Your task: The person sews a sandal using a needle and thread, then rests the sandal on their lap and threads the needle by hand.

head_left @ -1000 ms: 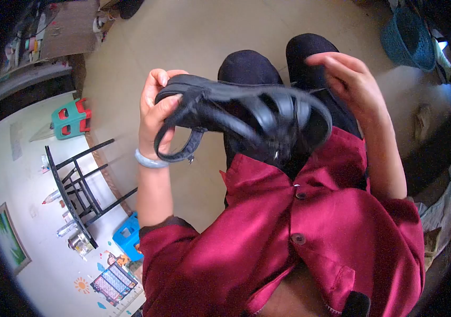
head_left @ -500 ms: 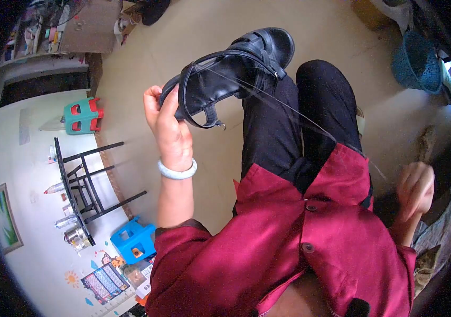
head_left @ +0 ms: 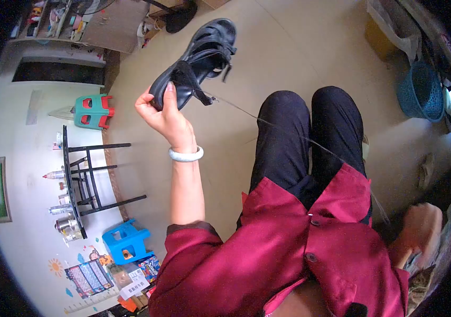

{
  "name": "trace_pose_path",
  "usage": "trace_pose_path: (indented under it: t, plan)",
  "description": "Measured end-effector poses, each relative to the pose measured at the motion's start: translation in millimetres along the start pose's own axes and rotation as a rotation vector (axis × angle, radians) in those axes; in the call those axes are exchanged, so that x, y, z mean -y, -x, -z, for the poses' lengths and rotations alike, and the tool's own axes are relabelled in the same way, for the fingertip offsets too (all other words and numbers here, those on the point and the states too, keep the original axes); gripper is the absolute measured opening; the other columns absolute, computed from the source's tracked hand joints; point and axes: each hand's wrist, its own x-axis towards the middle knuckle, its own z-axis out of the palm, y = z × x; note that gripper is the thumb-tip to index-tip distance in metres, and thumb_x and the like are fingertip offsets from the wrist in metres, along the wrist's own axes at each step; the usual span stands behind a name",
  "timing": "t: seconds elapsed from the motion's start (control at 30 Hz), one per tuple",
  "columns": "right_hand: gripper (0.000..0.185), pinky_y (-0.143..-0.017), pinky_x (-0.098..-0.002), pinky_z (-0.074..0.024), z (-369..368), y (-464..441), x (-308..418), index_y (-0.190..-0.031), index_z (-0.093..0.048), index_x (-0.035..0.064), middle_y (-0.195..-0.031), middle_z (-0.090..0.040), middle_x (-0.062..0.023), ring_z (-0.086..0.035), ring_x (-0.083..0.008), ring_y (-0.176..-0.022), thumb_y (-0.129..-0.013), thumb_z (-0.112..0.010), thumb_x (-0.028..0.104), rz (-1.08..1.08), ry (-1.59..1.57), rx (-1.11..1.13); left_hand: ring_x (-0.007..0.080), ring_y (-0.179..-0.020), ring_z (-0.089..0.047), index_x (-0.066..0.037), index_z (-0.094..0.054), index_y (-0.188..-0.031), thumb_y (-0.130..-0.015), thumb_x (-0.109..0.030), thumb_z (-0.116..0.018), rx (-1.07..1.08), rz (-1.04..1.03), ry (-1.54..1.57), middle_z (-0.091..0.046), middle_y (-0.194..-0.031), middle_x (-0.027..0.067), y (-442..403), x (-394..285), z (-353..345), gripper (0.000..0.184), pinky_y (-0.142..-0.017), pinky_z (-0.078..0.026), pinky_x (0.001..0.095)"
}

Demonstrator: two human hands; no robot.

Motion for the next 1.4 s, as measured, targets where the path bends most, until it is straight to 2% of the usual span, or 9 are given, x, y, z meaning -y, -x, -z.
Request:
trace_pose_path:
  t: [0.1, 0.17, 0.37, 0.5, 0.77, 0.97, 1.1, 1.3, 1.4]
  plan:
    - [0.009, -0.050, -0.0334, -0.0466, -39.4, -32.2, -47.3, -0.080, -0.067, 0.0101, -0.069, -0.063, -0.0076, -0.061, -0.0192, -0.056, -0.074, -0.061, 0.013, -0.769, 0.766, -0.260, 0.0135, -0.087, -0.051, -0.006, -0.037, -0.092, -0.077, 0.006, -0.061, -0.043, 0.012, 0.068, -0.048, -0.096, 0.0075, -7.6, 2.0, 6.6, 0.032, -0.078, -0.045, 0.0249]
    - [0.018, -0.055, -0.0365, -0.0485, -48.6, -34.1, -87.5, -0.088, -0.065, 0.0106, -0.068, -0.058, -0.0114, -0.059, -0.0326, -0.061, -0.072, -0.061, 0.005, -0.599, 1.477, -0.089, 0.0125, -0.085, -0.050, -0.007, -0.038, -0.092, -0.077, 0.006, -0.060, -0.050, 0.012, 0.089, -0.048, -0.094, 0.0070, -4.0, -5.8, 6.4, 0.029, -0.077, -0.044, 0.0248]
    - [0.008, -0.061, -0.0297, -0.0487, -61.8, -120.6, -64.6, -0.086, -0.059, 0.0014, -0.075, -0.061, -0.0145, -0.062, -0.0256, -0.066, -0.080, -0.054, -0.001, -0.230, 1.028, -0.554, 0.0126, -0.088, -0.050, -0.007, -0.037, -0.092, -0.080, 0.005, -0.055, 0.026, 0.222, 0.289, -0.049, -0.096, 0.0064, 20.3, -22.6, -3.8, 0.025, -0.079, -0.043, 0.0268]
    - [0.010, -0.059, -0.0303, -0.0483, -56.6, -196.9, -55.4, -0.089, -0.058, 0.0025, -0.072, -0.060, -0.0141, -0.062, -0.0259, -0.064, -0.081, -0.054, -0.001, 0.289, 1.075, -0.533, 0.0207, -0.099, -0.051, -0.007, -0.034, -0.096, -0.078, 0.004, -0.057, 0.190, 0.222, 0.419, -0.048, -0.107, 0.0120, 39.6, -33.6, -15.2, 0.031, -0.089, -0.046, 0.0356]
    - [0.008, -0.055, -0.0384, -0.0482, -36.1, -232.4, -89.1, -0.082, -0.060, 0.0058, -0.066, -0.060, -0.0146, -0.062, -0.0302, -0.063, -0.077, -0.058, 0.012, 0.027, 1.308, -0.255, 0.0196, -0.096, -0.051, -0.009, -0.034, -0.095, -0.074, -0.004, -0.068, 0.315, 0.136, 0.309, -0.048, -0.107, 0.0141, 55.5, -40.0, -27.8, 0.040, -0.089, -0.041, 0.0331]
    - [0.019, -0.054, -0.0294, -0.0424, -19.1, -187.1, -57.1, -0.072, -0.054, 0.0016, -0.062, -0.054, -0.0077, -0.055, -0.0195, -0.057, -0.086, -0.051, 0.015, -0.070, 0.746, -0.175, 0.0243, -0.100, -0.052, -0.009, -0.035, -0.095, -0.076, -0.006, -0.066, 0.333, 0.158, 0.302, -0.050, -0.107, 0.0165, 46.8, -9.2, -4.5, 0.036, -0.090, -0.042, 0.0370]
    - [0.027, -0.047, -0.0213, -0.0327, 12.6, -153.0, -60.7, -0.073, -0.055, 0.0028, -0.060, -0.049, 0.0019, -0.043, -0.0058, -0.053, -0.089, -0.051, 0.024, -0.259, 0.556, -0.424, 0.0249, -0.102, -0.051, -0.010, -0.035, -0.095, -0.074, -0.006, -0.067, 0.391, 0.268, 0.392, -0.050, -0.108, 0.0154, 40.4, -3.4, 8.9, 0.038, -0.091, -0.041, 0.0368]
    - [0.026, -0.047, -0.0199, -0.0299, 45.8, -152.6, -64.7, -0.075, -0.054, 0.0039, -0.063, -0.045, 0.0045, -0.038, -0.0042, -0.052, -0.091, -0.050, 0.025, -0.134, 0.689, -0.621, 0.0221, -0.095, -0.053, -0.011, -0.035, -0.092, -0.070, -0.012, -0.072, 0.588, 0.621, 0.449, -0.050, -0.100, 0.0123, 44.8, -2.9, 6.4, 0.043, -0.087, -0.043, 0.0335]
    - [0.022, -0.043, -0.0185, -0.0250, 57.4, -169.6, -60.3, -0.081, -0.054, 0.0054, -0.063, -0.043, 0.0053, -0.033, -0.0024, -0.050, -0.091, -0.049, 0.024, 0.066, 0.406, -0.757, 0.0191, -0.090, -0.053, -0.010, -0.035, -0.088, -0.068, -0.008, -0.068, 0.674, 0.688, 0.354, -0.051, -0.097, 0.0130, 45.7, -13.4, 0.9, 0.039, -0.080, -0.046, 0.0309]
